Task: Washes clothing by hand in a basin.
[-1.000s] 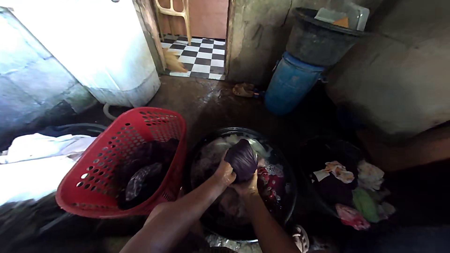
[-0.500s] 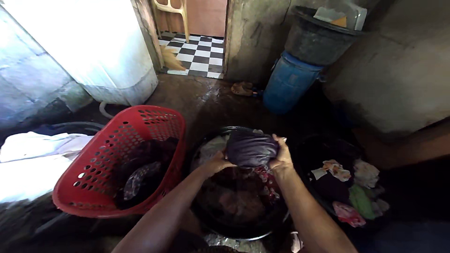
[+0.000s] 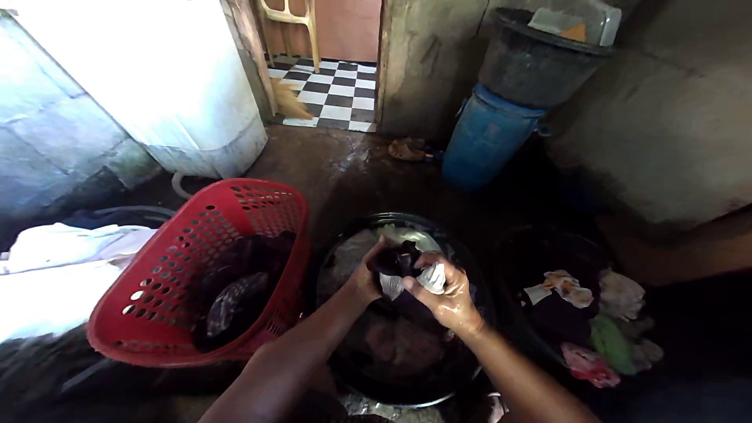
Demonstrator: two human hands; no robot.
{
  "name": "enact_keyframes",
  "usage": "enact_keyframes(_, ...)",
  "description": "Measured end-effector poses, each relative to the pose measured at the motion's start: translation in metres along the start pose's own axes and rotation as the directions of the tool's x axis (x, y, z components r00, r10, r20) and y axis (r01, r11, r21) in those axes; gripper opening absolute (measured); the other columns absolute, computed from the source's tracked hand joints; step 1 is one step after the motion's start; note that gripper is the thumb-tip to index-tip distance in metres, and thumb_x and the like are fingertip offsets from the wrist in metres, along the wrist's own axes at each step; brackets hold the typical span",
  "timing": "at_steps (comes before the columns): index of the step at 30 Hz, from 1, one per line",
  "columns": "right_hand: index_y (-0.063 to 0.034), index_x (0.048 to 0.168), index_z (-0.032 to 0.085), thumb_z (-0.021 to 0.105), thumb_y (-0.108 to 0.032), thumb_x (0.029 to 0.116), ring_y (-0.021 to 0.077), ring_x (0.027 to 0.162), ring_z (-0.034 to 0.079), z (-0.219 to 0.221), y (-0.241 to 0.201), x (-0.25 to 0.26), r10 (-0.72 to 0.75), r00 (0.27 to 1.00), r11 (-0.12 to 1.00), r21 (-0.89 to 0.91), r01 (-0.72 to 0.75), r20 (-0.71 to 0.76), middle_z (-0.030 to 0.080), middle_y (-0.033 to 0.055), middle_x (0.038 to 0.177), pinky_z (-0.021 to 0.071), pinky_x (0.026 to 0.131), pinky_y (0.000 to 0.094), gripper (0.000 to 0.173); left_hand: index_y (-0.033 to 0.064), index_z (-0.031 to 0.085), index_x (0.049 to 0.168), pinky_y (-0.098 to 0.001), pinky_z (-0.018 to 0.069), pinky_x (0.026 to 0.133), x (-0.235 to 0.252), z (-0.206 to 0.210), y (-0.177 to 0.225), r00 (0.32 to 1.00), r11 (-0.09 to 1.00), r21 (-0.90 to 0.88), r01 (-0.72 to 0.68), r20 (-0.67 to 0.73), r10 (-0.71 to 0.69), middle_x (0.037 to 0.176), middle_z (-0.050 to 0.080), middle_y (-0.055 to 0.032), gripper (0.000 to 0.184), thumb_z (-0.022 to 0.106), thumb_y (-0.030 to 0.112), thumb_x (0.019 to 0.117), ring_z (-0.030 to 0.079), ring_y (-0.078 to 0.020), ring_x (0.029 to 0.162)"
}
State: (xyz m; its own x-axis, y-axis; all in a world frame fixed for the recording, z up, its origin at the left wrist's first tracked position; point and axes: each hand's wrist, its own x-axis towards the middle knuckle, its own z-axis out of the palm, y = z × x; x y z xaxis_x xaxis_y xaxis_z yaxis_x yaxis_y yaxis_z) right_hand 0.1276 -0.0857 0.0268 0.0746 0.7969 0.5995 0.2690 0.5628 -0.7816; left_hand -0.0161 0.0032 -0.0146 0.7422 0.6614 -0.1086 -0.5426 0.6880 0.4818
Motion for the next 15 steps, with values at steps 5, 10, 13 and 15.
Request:
enact_keyframes(5,-0.0036,0.098,0.067,0.069,-0.002,0.0853,0.0048,0.078,0.069,-0.014,-0.003,0.008,0.358,0.9,0.907,0.32,-0.273,-0.25,0.072,-0.0029,0.084,0.061,0.075,0.0252,0.013,0.0068,0.061,0.112,-0.0376,0.0581,0.071,-0.003,0.049,0.008,0.799,0.953,0.292,-0.081,-0.553,0.237,0.088,0.068,-0.0095,0.016,0.048,0.014,0.1062,0.068,-0.0193,0.08)
enact_keyframes(10,-0.0033,0.112,0.06,0.045,-0.015,0.1059,0.0188,0.077,0.072,-0.028,0.003,0.018,0.827,0.562,0.416,0.671,-0.613,0.001,0.072,0.0103,0.087,0.0629,0.069,0.0372,0.02,0.0061,0.062,0.089,-0.0216,0.0554,0.068,-0.021,0.074,-0.011,0.711,0.529,0.781,-0.332,-0.161,0.685,0.08,0.065,0.0032,0.02,0.064,-0.01,0.0769,0.064,-0.0025,0.074)
enact_keyframes(13,-0.0097,0.105,0.063,0.032,-0.024,0.1084,0.0145,0.075,0.072,-0.036,0.021,0.009,0.828,0.484,0.216,0.636,-0.741,0.283,0.073,0.0061,0.084,0.062,0.066,0.033,0.034,-0.0003,0.065,0.083,-0.0179,0.0535,0.079,-0.026,0.057,-0.042,0.594,0.084,0.872,-0.482,0.254,0.764,0.088,0.067,-0.0036,0.016,0.075,0.005,0.0717,0.064,-0.0027,0.088)
enact_keyframes(15,-0.0114,0.099,0.063,0.03,-0.022,0.1094,0.0097,0.071,0.07,-0.037,0.028,0.004,0.834,0.435,0.208,0.537,-0.818,0.34,0.071,0.0018,0.079,0.0604,0.065,0.0282,0.036,0.0015,0.065,0.079,-0.0275,0.0533,0.086,-0.03,0.049,-0.062,0.532,-0.176,0.849,-0.497,0.459,0.712,0.09,0.07,-0.0135,0.02,0.078,0.017,0.0752,0.066,-0.0181,0.095)
